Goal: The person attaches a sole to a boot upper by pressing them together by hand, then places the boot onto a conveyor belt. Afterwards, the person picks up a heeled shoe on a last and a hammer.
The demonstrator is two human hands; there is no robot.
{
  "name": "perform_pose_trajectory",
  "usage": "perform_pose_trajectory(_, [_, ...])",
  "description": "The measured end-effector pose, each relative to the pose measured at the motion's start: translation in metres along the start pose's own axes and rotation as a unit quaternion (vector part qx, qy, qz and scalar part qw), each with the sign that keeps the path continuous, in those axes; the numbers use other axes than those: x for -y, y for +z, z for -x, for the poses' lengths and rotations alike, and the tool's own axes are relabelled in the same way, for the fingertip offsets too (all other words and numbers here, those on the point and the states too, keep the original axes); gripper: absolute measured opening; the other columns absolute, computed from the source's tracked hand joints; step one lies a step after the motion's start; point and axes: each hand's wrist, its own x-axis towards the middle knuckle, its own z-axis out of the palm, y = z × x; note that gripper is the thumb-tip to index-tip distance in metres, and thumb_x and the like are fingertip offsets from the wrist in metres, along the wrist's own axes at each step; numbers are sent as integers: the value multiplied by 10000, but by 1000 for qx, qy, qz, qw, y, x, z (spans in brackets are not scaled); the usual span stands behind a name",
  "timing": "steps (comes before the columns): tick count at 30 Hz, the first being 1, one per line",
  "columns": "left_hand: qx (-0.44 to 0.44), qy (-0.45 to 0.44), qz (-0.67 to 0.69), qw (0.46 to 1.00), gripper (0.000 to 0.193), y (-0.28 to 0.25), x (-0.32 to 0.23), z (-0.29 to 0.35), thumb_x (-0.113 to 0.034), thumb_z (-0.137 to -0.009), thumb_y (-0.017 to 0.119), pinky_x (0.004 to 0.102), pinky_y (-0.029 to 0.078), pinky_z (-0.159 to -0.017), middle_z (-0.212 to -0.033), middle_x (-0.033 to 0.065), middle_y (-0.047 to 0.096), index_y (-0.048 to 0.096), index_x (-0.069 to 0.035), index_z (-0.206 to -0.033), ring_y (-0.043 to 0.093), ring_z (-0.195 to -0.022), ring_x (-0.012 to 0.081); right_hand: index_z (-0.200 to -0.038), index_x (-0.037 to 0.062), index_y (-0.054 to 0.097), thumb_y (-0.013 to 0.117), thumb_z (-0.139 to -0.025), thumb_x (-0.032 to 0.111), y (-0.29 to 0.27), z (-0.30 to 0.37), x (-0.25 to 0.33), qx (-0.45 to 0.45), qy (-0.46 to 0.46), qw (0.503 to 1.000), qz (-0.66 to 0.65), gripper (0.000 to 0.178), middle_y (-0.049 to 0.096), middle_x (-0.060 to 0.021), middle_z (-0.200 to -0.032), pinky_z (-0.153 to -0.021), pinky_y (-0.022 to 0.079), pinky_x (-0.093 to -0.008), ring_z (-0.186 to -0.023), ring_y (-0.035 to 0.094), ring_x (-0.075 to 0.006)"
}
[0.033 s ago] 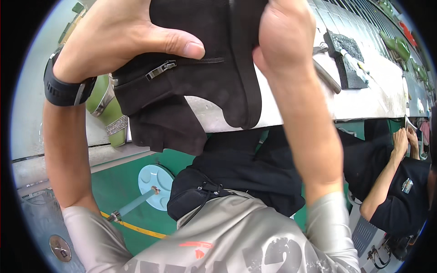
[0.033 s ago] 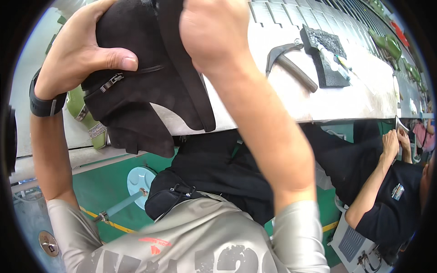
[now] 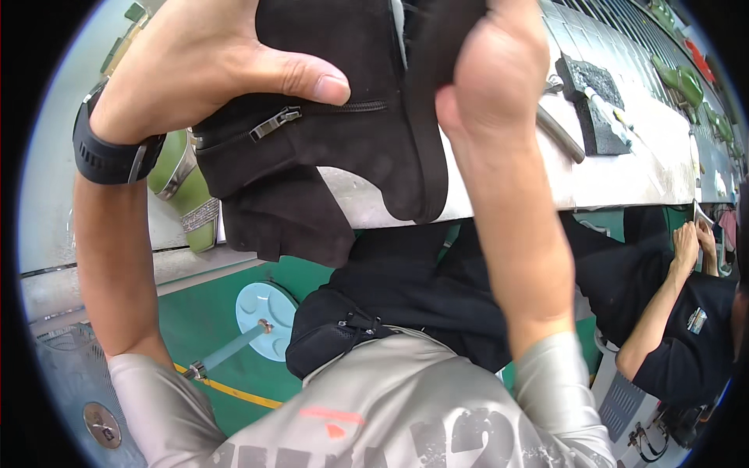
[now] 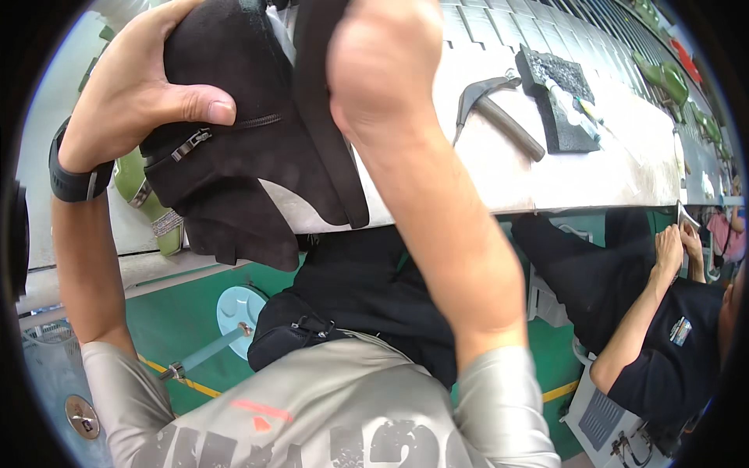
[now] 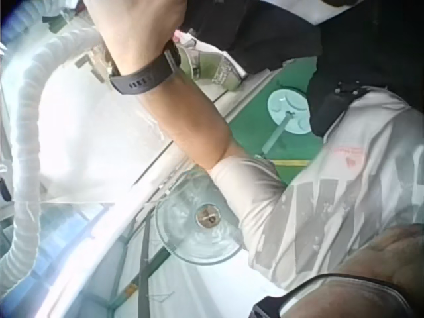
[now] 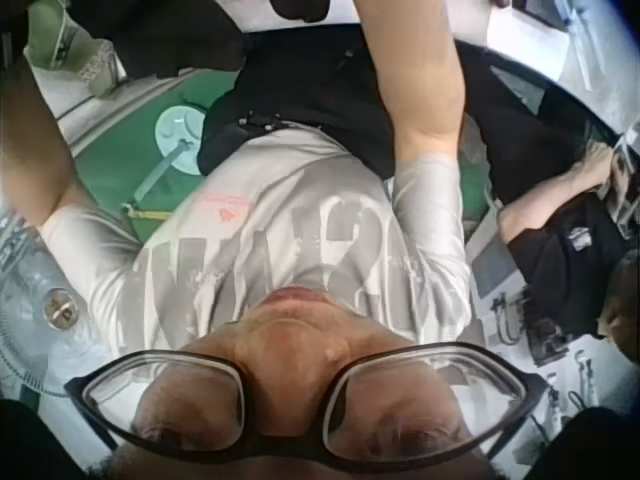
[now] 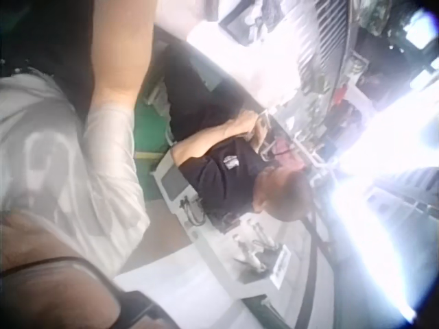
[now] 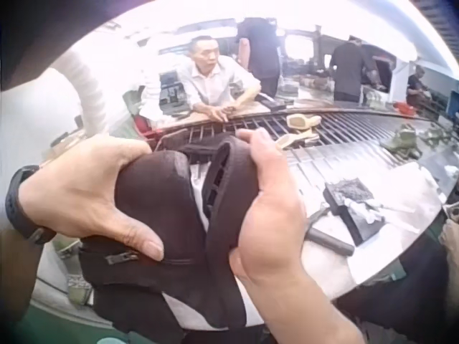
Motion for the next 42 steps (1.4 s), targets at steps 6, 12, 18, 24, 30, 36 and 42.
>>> perform_pose_trajectory(6, [-5,5,10,1000,678,7,9,0,-415,-678,1046,349,583,-778,-919,142,766,715,52,-1041,735,-857,228,-1227,35,640,497,-1144,327,3,0,-8,-68,-44,996,35,336,705,-64,-1019,-862,542,-304,-918,684,-157])
perform_pose_trajectory(12, [-10,7,23,1000,730,3,24,-3,-473,-639,1051,355,580,-775,-898,179,746,708,50,-1014,735,-855,237,-1235,17,636,482,-1141,286,6,-7,-11,-85,-38,985,147,325,704,-72,-1046,-889,534,-303,-936,678,-154])
perform_pose_trajectory(18, [-51,54,50,996,921,13,58,-3,-361,-640,1037,382,518,-1027,-1143,246,720,630,115,-1316,700,-1115,329,-1294,-2,618,505,-1132,282,5,-9,3,-24,-13,957,288,346,704,-89,-1073,-907,535,-309,-976,686,-168])
perform_pose_trajectory(24, [-96,97,30,990,818,20,60,-2,-466,-596,1037,423,521,-770,-813,224,581,636,53,-1087,601,-792,376,-1138,24,731,645,-1077,163,19,-10,5,-4,-40,949,313,175,514,127,-800,-604,273,-194,-712,370,35])
perform_pose_trajectory(30, [-115,86,6,990,868,17,50,8,-554,-567,1022,445,517,-735,-775,218,567,615,42,-1050,590,-768,418,-1152,15,722,635,-1061,140,26,-4,15,20,-35,932,360,177,539,109,-803,-621,301,-195,-721,407,22])
perform_pose_trajectory(36, [-125,100,13,987,824,13,43,16,-569,-576,1007,473,498,-672,-752,206,593,569,11,-966,624,-740,427,-1156,3,709,615,-1031,104,34,3,23,38,-56,922,381,186,551,92,-805,-643,331,-204,-731,433,6])
perform_pose_trajectory(42, [-115,85,21,990,775,7,26,29,-536,-587,999,463,513,-663,-757,171,626,592,-8,-983,662,-750,406,-1171,-18,700,617,-1008,99,43,16,36,54,-58,909,409,217,670,-5,-979,-776,449,-226,-847,547,-45])
